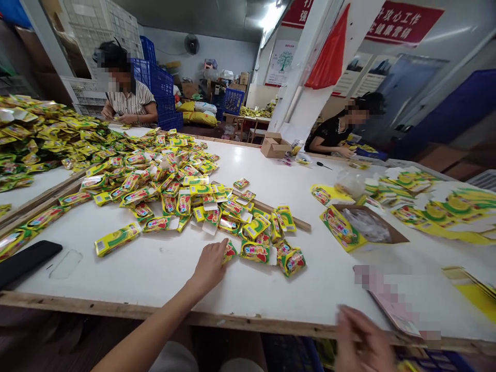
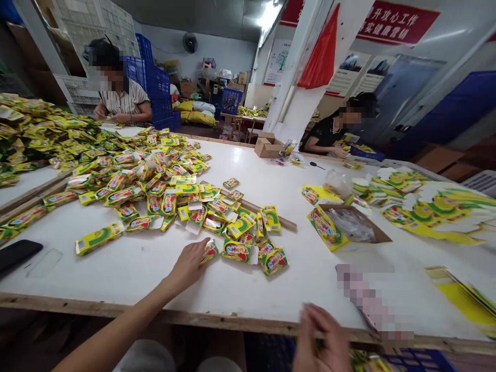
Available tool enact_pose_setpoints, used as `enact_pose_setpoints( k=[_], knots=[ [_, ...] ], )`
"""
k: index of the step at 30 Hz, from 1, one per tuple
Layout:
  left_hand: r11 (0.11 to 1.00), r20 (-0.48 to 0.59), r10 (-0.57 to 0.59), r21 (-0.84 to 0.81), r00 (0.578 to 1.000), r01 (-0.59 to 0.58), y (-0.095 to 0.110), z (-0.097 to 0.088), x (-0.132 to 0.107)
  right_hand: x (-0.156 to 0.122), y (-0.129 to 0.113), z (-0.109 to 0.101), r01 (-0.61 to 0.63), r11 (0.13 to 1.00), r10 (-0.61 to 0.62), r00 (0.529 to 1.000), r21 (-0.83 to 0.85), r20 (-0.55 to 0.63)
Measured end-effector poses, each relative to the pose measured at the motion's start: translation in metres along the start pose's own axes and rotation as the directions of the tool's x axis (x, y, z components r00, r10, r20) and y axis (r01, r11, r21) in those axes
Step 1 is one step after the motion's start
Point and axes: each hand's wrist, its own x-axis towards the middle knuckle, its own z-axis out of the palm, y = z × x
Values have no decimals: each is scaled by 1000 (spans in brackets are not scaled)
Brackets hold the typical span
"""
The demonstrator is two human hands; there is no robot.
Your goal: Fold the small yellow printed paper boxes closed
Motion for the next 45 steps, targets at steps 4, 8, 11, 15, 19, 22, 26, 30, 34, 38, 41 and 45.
enact_pose_setpoints(
  k=[4, 8, 11, 15, 19, 22, 26, 30, 34, 38, 41, 45],
  knots=[
    [963, -93, -166, -232, 982, 140, 1, -13, -32, -53, -12, 71, -178, 953, 69, 916, 247, 395],
    [809, -27, -281, -544, 959, 222, 3, -24, -66, -87, -36, 128, -421, 806, 26, 728, 416, 686],
    [738, 33, -281, -631, 959, 238, 2, -27, -77, -93, -49, 144, -488, 743, -20, 667, 457, 745],
    [702, 55, -232, -682, 971, 206, -3, -29, -76, -89, -49, 142, -440, 777, -50, 670, 450, 741],
    [670, 109, -147, -720, 983, 180, -8, -31, -73, -85, -40, 139, -411, 803, -70, 653, 430, 754],
    [669, 151, -107, -720, 983, 184, -11, -34, -73, -81, -33, 140, -440, 800, -85, 591, 409, 802],
    [635, 184, -95, -745, 978, 201, -15, -42, -72, -73, -32, 143, -484, 782, -132, 487, 393, 863],
    [668, 99, -124, -728, 987, 157, -18, -48, -70, -69, -39, 148, -402, 796, -242, 475, 453, 846],
    [683, -18, -157, -725, 987, 95, -14, -47, -70, -76, -45, 154, -404, 779, -200, 566, 480, 800],
    [710, -51, -135, -702, 990, 60, -7, -46, -71, -82, -46, 152, -447, 752, -155, 594, 484, 789],
    [755, -62, -135, -652, 989, 62, -3, -46, -72, -83, -47, 148, -392, 779, -213, 567, 488, 796],
    [749, -80, -210, -653, 975, 108, 0, -45, -69, -82, -52, 147, -349, 811, -196, 594, 470, 780]
  ],
)
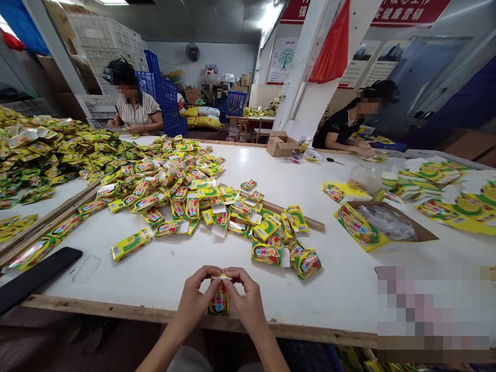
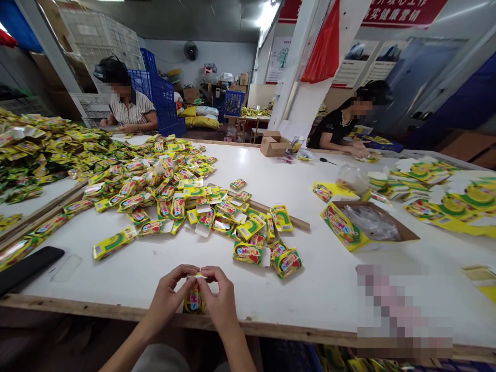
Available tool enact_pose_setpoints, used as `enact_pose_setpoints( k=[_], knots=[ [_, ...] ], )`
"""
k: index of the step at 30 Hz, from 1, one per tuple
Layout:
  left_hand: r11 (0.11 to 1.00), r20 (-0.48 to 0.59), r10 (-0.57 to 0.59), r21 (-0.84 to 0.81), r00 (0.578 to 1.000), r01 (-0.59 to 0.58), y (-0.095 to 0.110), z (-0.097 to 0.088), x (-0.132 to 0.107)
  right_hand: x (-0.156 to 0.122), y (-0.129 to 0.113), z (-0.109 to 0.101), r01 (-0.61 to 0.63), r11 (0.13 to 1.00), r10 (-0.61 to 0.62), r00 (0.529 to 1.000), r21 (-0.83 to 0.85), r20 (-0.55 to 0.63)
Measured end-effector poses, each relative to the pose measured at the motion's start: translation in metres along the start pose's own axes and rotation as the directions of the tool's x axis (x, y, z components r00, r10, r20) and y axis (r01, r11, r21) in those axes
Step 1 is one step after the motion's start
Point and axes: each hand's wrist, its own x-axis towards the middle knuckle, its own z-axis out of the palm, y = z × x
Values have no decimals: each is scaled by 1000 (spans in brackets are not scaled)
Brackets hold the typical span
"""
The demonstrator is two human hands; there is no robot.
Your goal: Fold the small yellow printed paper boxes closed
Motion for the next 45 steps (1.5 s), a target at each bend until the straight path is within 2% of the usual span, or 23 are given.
enact_pose_setpoints(
  k=[8, 11, 15, 18, 24, 26, 29, 34, 40, 45],
  knots=[
    [983, -55, -131, -135, 990, 122, -4, 5, 11, 12, -13, 5, -80, 994, 77, 996, -70, -46],
    [960, -37, -170, -234, 985, 157, -8, 6, 12, 12, -10, 4, -95, 995, 94, 995, -42, -17],
    [943, -15, -161, -298, 987, 149, -10, 6, 10, 9, -1, 4, -124, 992, 123, 992, 36, 12],
    [953, -13, -143, -272, 990, 134, -12, 4, 6, 5, 4, 4, -125, 991, 125, 992, 56, 4],
    [992, 31, -34, -120, 999, 37, -12, -3, -1, -3, 5, 5, -89, 990, 87, 996, 110, 22],
    [990, 38, -63, -122, 997, 67, -10, -3, 0, -4, 4, 5, -96, 990, 94, 995, 107, 23],
    [985, -6, -123, -125, 992, 121, -5, -2, 1, -4, 4, 6, -109, 990, 107, 994, 94, 19],
    [984, -27, -139, -117, 990, 135, -5, 0, 4, -3, 2, 7, -100, 993, 100, 995, 67, 8],
    [958, 46, -141, -246, 989, 148, -10, -5, 9, -3, -2, 7, -99, 994, 99, 995, 48, -5],
    [980, 163, -74, -170, 984, 102, -3, -17, 13, -3, -3, 6, -88, 995, 88, 996, 47, 3]
  ],
)
